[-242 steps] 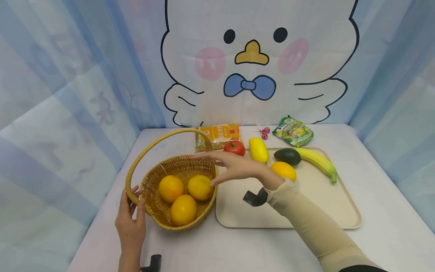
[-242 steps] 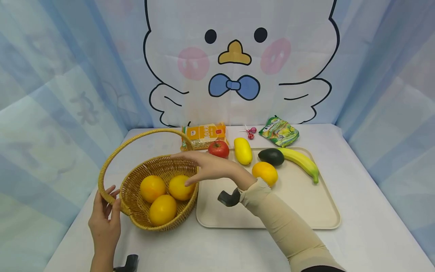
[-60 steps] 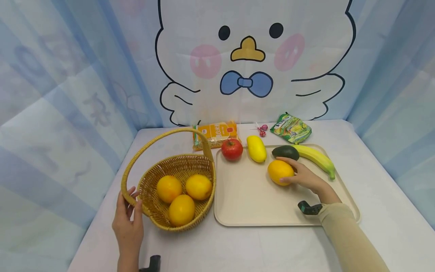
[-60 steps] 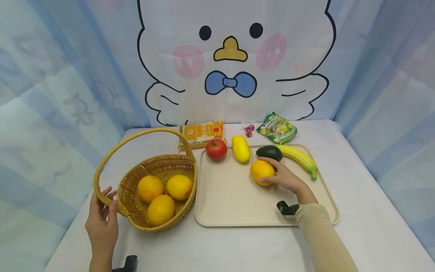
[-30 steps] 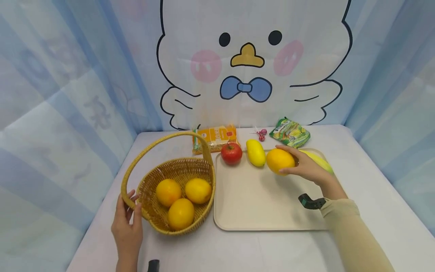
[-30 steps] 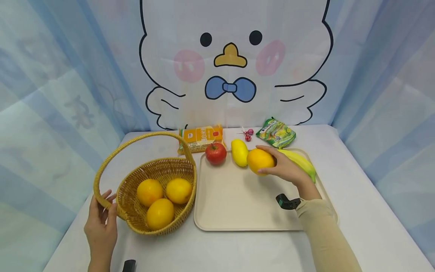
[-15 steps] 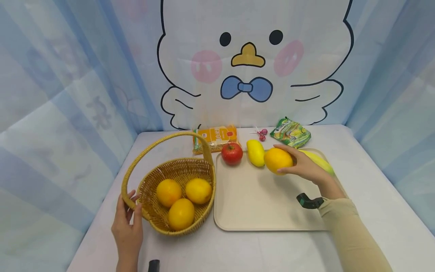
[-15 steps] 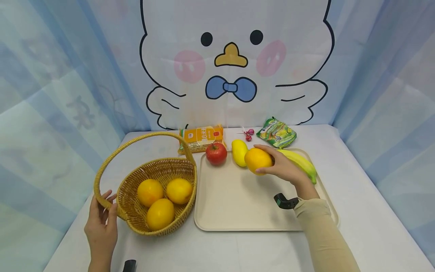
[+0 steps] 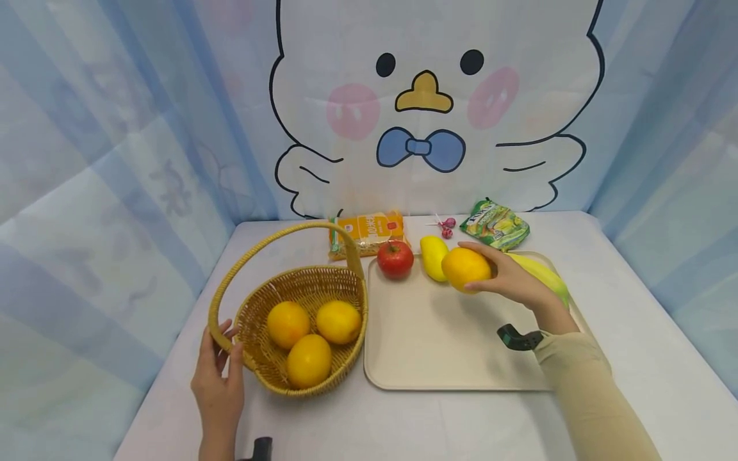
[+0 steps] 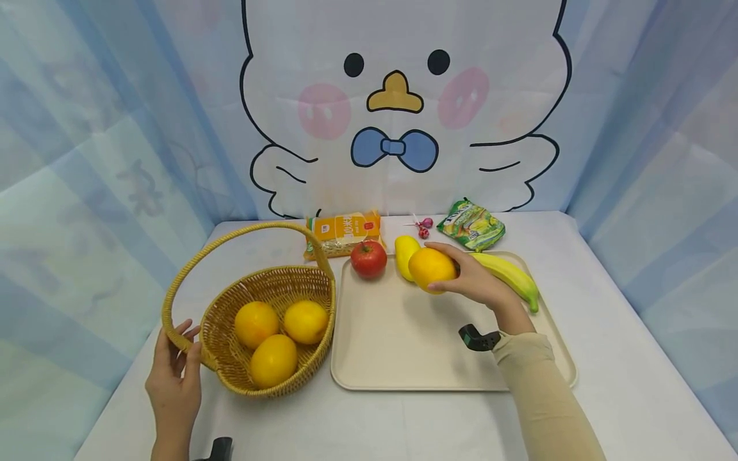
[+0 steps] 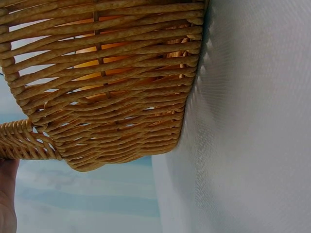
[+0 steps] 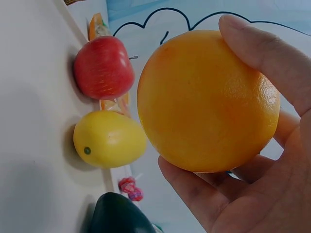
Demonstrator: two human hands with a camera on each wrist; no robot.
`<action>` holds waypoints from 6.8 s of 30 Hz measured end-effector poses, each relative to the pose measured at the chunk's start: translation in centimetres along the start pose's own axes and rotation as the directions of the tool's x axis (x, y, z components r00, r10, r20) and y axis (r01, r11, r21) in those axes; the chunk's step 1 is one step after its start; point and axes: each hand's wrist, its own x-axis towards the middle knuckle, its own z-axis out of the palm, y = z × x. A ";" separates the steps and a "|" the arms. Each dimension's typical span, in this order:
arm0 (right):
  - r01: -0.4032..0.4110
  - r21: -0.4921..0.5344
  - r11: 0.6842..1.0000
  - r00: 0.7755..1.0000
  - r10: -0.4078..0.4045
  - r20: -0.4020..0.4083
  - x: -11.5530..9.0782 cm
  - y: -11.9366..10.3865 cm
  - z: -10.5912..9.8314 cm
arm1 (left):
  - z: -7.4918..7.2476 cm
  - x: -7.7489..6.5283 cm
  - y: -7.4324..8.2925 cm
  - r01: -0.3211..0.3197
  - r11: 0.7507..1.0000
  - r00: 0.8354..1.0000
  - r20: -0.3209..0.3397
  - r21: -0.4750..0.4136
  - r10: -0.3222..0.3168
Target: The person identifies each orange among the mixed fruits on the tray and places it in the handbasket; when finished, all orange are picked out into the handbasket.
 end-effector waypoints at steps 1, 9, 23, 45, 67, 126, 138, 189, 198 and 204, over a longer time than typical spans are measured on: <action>0.002 0.002 1.000 1.000 -0.002 0.002 0.1 0.0 0.1 | 0.0 0.0 0.0 -0.002 1.000 1.000 0.000 0.000 0.002; -0.008 -0.001 1.000 1.000 0.008 0.017 0.5 -0.7 0.6 | 0.2 0.1 0.0 -0.067 0.997 0.997 -0.035 -0.034 0.065; 0.080 0.049 0.996 0.995 -0.083 0.050 2.8 -3.2 2.5 | 0.2 0.1 -0.2 -0.075 0.997 0.997 -0.036 -0.015 0.074; 0.198 0.081 0.977 0.970 -0.207 0.128 5.6 -7.9 5.6 | 0.1 0.1 0.2 -0.059 0.998 0.998 -0.031 -0.009 0.059; 0.254 0.127 0.959 0.942 -0.275 0.193 6.1 -10.8 8.2 | 0.0 0.1 0.1 -0.031 0.999 0.999 -0.010 -0.012 0.031; 0.304 0.074 0.950 0.895 -0.311 0.318 10.9 -12.3 14.7 | 0.1 0.2 -0.2 -0.067 0.997 0.997 -0.028 -0.028 0.066; 0.291 0.050 0.955 0.904 -0.292 0.312 11.1 -12.6 14.9 | 0.2 0.2 -0.3 -0.068 0.997 0.997 -0.029 -0.027 0.067; 0.258 -0.126 0.958 0.878 -0.178 0.444 14.8 -11.8 18.7 | 0.1 0.2 -0.3 -0.054 0.998 0.998 -0.027 -0.044 0.053; 0.294 -0.163 0.942 0.847 -0.178 0.500 14.9 -12.2 18.9 | 0.2 0.2 -0.6 -0.076 0.996 0.997 -0.034 -0.047 0.074; 0.306 -0.160 0.939 0.839 -0.186 0.512 14.9 -12.2 19.1 | 0.1 0.2 -0.4 -0.076 0.996 0.997 -0.027 -0.046 0.075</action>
